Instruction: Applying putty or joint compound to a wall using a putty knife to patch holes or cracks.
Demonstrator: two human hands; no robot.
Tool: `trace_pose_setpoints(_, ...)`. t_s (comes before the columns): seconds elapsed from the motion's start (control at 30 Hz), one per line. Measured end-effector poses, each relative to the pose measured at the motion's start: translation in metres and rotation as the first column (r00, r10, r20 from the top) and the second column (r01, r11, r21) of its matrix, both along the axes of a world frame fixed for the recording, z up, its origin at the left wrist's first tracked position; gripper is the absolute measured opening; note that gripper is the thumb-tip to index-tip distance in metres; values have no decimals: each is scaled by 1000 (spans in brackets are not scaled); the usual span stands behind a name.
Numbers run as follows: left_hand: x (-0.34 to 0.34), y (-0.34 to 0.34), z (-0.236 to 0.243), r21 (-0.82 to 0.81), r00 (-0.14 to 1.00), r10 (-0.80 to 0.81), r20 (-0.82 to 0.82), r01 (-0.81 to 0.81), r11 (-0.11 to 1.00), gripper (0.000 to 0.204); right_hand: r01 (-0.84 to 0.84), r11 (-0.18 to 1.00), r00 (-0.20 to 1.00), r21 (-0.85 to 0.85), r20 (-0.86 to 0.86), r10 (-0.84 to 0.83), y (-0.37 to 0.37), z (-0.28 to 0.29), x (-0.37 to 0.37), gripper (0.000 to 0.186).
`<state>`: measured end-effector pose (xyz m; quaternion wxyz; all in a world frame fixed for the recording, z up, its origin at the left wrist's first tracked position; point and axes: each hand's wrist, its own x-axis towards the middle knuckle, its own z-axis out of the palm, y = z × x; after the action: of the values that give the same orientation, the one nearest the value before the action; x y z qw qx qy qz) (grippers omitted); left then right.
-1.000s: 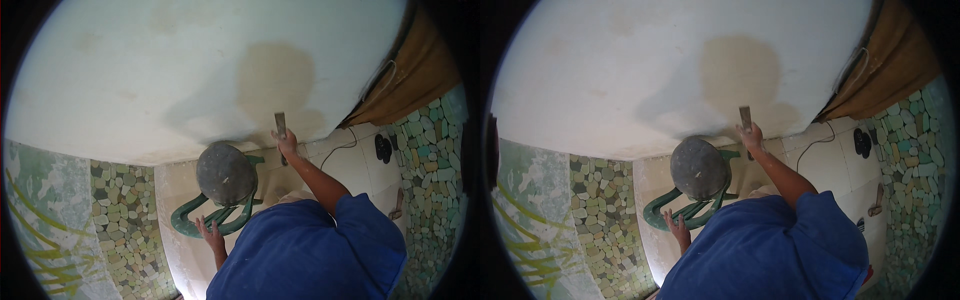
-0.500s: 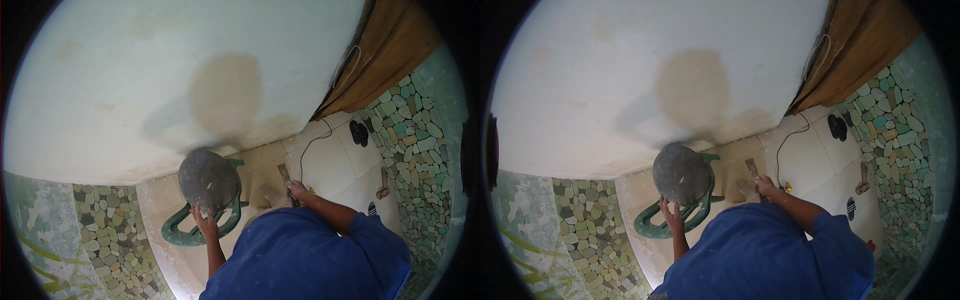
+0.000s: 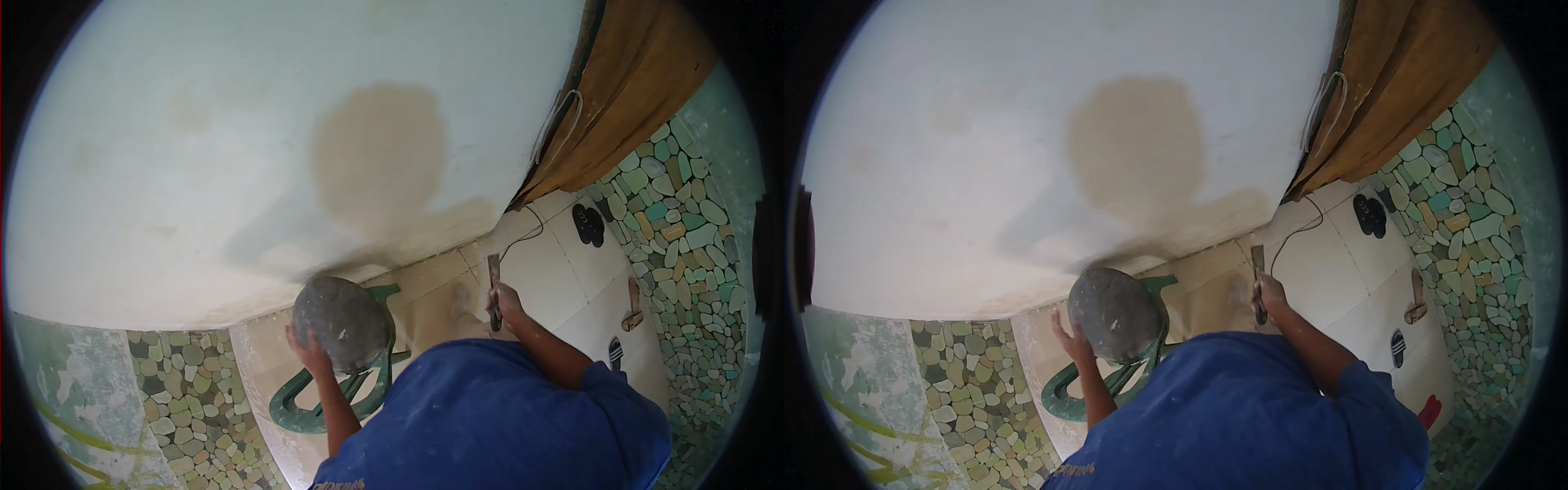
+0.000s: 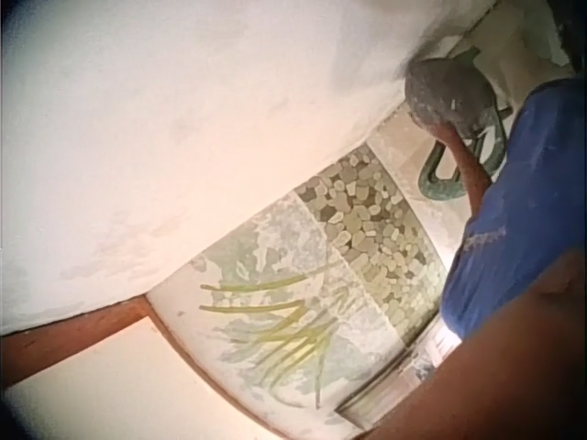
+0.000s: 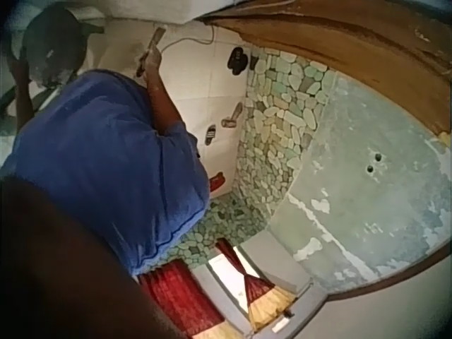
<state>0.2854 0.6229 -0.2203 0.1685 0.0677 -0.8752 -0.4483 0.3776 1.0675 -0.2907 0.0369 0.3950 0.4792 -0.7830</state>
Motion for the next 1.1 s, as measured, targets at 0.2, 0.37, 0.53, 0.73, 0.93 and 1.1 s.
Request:
trace_pose_setpoints(0.2,-94,45,89,-35,955,192,-227,-205,978,51,-50,991,994,126,-94,62,46,35,-83,34)
trace_pose_setpoints(0.37,-157,79,157,-49,839,179,-513,-237,970,54,2,955,952,296,-292,89,73,44,-122,35)
trace_pose_setpoints(0.53,-195,109,200,-26,766,192,-613,-263,965,57,40,963,930,266,-362,61,86,47,-135,31)
trace_pose_setpoints(0.73,-226,144,222,-75,723,151,-674,-270,960,58,58,951,931,302,-360,57,88,40,-133,26)
trace_pose_setpoints(0.93,-254,152,210,-126,681,37,-732,-189,974,61,56,944,935,325,-350,65,81,47,-138,27)
trace_pose_setpoints(1.1,-265,149,202,-218,657,46,-753,-314,924,66,3,934,939,358,-321,120,71,54,-151,31)
